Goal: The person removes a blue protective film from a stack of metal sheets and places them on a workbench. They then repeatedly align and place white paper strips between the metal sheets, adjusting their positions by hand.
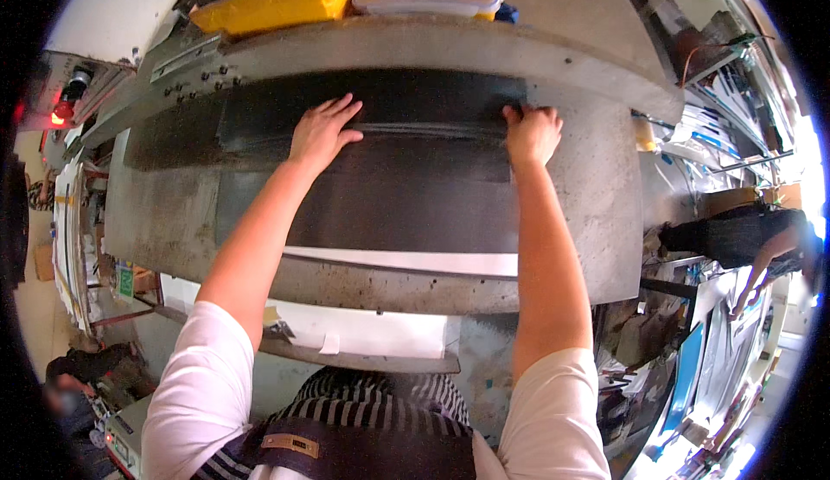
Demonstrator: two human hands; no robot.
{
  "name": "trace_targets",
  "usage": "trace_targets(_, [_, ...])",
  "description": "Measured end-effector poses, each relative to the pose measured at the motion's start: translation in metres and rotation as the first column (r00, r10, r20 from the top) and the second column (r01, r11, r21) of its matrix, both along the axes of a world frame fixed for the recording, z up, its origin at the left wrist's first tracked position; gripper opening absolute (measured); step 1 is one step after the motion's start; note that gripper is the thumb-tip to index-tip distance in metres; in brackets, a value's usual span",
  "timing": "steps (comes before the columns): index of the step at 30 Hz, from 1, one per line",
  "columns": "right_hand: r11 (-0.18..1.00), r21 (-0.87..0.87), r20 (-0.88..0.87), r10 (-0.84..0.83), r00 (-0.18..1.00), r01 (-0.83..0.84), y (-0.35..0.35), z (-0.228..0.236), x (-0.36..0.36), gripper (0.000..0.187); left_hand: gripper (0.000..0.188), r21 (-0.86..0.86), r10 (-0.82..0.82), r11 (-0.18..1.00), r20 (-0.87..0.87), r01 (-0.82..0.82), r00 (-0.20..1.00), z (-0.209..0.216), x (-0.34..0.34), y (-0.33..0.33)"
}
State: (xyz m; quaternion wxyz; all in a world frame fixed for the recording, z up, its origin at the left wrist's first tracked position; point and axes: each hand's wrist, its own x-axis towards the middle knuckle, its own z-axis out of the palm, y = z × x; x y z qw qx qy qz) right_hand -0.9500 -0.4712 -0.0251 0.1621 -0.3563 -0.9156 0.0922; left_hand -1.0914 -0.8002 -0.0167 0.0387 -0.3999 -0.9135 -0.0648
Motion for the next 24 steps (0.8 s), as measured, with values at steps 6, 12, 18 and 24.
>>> trace_targets(6, [0.422,-0.867,-0.43,-0.363,0.827,-0.265,-0.005,0.046,0.022,0.018,0.049,0.126,-0.112,0.983,-0.174,0.135,0.978,0.011,0.004,-0.014])
trace_targets(12, [0.332,-0.875,-0.464,-0.372,0.804,-0.352,-0.056,0.078,0.146,0.017,0.03,0.252,-0.242,0.889,-0.449,0.382,0.86,0.058,0.089,-0.055])
trace_targets(18, [0.624,-0.773,-0.25,-0.14,0.958,-0.111,-0.105,0.032,0.255,0.019,0.032,0.252,-0.282,0.917,-0.133,0.308,0.95,0.015,0.218,-0.125])
trace_targets(24, [0.914,-0.357,-0.212,0.12,0.97,-0.191,-0.095,0.04,0.224,0.024,0.038,0.309,-0.256,0.927,0.114,0.211,0.96,0.015,0.238,-0.122])
